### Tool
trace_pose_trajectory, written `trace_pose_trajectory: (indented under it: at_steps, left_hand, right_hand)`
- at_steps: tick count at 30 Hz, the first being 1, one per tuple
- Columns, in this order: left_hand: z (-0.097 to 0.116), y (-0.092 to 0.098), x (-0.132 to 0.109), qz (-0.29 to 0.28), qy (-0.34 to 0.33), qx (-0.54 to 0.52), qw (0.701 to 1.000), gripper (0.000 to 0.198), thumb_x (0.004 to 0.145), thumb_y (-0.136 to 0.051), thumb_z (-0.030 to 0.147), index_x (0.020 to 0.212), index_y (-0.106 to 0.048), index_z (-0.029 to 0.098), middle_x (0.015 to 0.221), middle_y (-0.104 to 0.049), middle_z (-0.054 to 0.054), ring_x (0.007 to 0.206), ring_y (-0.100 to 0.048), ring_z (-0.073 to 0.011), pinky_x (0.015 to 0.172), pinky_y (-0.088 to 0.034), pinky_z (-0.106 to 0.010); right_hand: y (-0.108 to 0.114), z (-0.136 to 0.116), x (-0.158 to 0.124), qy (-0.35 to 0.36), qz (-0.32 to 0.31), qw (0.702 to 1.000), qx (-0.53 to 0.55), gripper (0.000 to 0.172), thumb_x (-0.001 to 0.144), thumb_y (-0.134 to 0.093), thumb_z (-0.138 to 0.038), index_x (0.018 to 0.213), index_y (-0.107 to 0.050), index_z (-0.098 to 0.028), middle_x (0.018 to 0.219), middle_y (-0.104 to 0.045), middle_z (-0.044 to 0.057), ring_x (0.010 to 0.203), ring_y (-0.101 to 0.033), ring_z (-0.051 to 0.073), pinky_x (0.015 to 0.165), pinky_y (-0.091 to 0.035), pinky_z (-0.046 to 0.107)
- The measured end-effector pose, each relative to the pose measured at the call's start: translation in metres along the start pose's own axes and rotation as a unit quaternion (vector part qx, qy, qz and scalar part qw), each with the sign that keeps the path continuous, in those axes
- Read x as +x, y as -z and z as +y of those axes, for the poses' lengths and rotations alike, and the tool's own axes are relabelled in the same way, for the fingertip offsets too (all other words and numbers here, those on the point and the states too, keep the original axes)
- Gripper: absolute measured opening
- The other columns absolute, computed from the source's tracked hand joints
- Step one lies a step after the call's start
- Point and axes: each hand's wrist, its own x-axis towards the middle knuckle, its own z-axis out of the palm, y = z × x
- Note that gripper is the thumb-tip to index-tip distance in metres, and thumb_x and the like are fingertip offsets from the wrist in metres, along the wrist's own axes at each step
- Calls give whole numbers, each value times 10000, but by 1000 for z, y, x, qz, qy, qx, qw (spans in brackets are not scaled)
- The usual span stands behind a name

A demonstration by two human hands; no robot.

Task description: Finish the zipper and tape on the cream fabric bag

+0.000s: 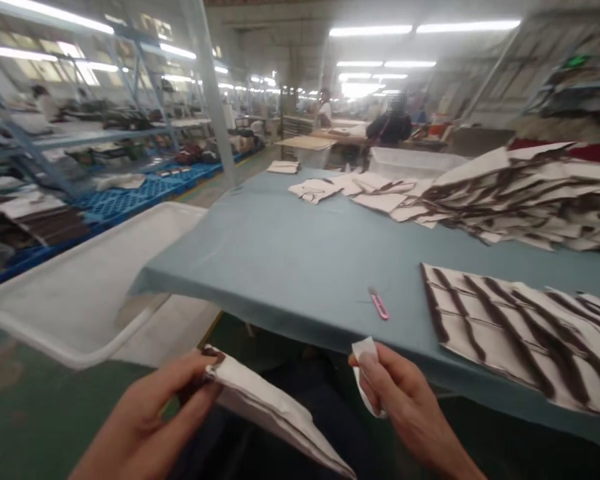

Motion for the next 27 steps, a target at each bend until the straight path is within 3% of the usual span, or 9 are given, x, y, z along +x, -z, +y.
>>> trace_pose_trajectory:
  at_steps: [6, 11, 13, 16, 20, 27]
  left_hand:
    - [7, -10, -25, -63, 3, -65, 996, 219, 1164, -674, 357, 1018, -830, 307, 1049, -817, -6, 956, -794, -202, 859, -649, -225]
    - [-1, -12, -34, -67, -12, -37, 997, 198, 1144, -703, 385, 1070, -876, 323, 1245, -801, -44, 1148, -759, -260, 1016, -622, -311]
    - [-5, -10, -35, -75, -11, -17, 997, 211, 1144, -691, 390, 1076, -878, 322, 1236, -814, -46, 1154, -756, -273, 1024, -613, -336]
    - [-9, -11, -37, -109, -3, -36, 993, 263, 1157, -647, 381, 1009, -849, 300, 1039, -839, -26, 974, -767, -250, 868, -602, -314]
    - [-8, -22, -40, -124, 57, -80, 987, 239, 1128, -640, 358, 969, -804, 288, 926, -851, 8, 815, -778, -213, 741, -576, -276]
    - [5, -36, -42, -131, 103, -133, 977, 241, 1098, -638, 329, 962, -827, 269, 886, -867, 22, 789, -813, -196, 725, -578, -253]
  right_hand:
    - [-57, -30, 15, 14, -154, 986, -60, 723, 1086, -669, -895, 967, -762, -189, 824, -711, 38, 675, -551, 149, 630, -456, 299]
    - [-100, -10, 14, -25, -262, 965, 12, 666, 1109, -665, -856, 1023, -740, -200, 879, -732, 31, 741, -600, 156, 720, -512, 309]
    - [-109, 1, 12, -32, -273, 960, 47, 682, 1093, -673, -879, 1043, -736, -202, 855, -713, 18, 752, -611, 161, 744, -519, 314]
    - [-116, 13, 8, -47, -263, 960, 82, 700, 1070, -696, -899, 1064, -734, -199, 817, -676, -3, 736, -595, 156, 742, -508, 307]
    - [-121, 14, 0, -81, -227, 966, 94, 722, 1037, -721, -919, 1042, -730, -197, 737, -549, -60, 621, -456, 120, 607, -392, 275]
    - [-131, -4, -12, -152, -227, 954, 125, 771, 699, -1083, -784, 988, -669, -201, 818, -582, -62, 700, -417, 104, 625, -335, 259]
